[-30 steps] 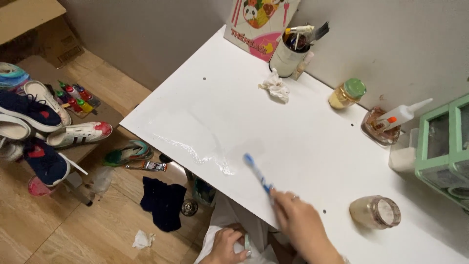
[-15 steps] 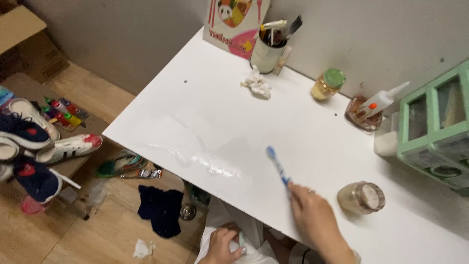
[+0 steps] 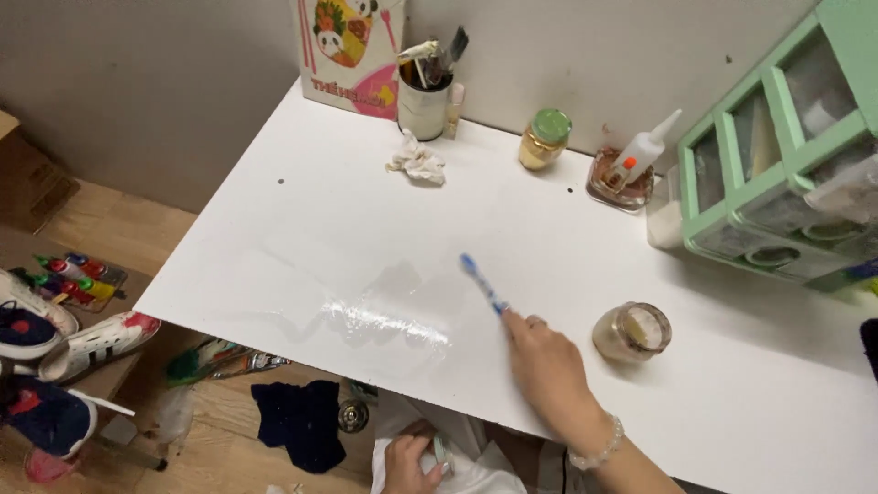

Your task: The person is cleaning a workbench surface by applying a substance from a jar using a toothbrush, scrubbing the area thoroughly, and then wiping it clean with a tissue.

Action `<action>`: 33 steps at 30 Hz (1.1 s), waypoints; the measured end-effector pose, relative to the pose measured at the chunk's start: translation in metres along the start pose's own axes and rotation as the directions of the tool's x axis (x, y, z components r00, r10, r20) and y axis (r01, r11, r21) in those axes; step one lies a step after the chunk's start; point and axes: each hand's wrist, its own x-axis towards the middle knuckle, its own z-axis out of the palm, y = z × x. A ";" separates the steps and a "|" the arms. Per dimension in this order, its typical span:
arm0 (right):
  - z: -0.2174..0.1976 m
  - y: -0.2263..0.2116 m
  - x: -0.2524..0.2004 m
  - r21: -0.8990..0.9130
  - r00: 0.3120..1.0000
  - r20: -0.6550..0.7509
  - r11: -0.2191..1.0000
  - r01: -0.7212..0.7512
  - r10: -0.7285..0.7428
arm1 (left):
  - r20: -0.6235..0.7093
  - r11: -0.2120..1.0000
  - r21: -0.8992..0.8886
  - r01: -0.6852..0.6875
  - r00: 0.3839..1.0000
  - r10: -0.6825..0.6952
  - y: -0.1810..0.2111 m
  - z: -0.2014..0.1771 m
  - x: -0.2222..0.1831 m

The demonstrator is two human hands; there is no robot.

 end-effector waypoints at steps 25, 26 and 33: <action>-0.013 0.052 -0.020 -0.151 0.976 -0.126 0.968 -0.198 0.180 | 0.019 0.981 0.049 0.186 0.982 -0.187 0.025 -0.011 0.019; -0.002 0.051 -0.026 -0.154 0.975 -0.142 0.969 -0.193 0.172 | 0.006 0.984 0.045 0.175 0.985 -0.175 0.017 -0.003 0.022; -0.005 0.044 -0.026 -0.197 0.984 -0.077 0.965 -0.174 0.161 | -0.092 0.997 0.061 0.041 0.995 -0.035 -0.002 0.007 0.006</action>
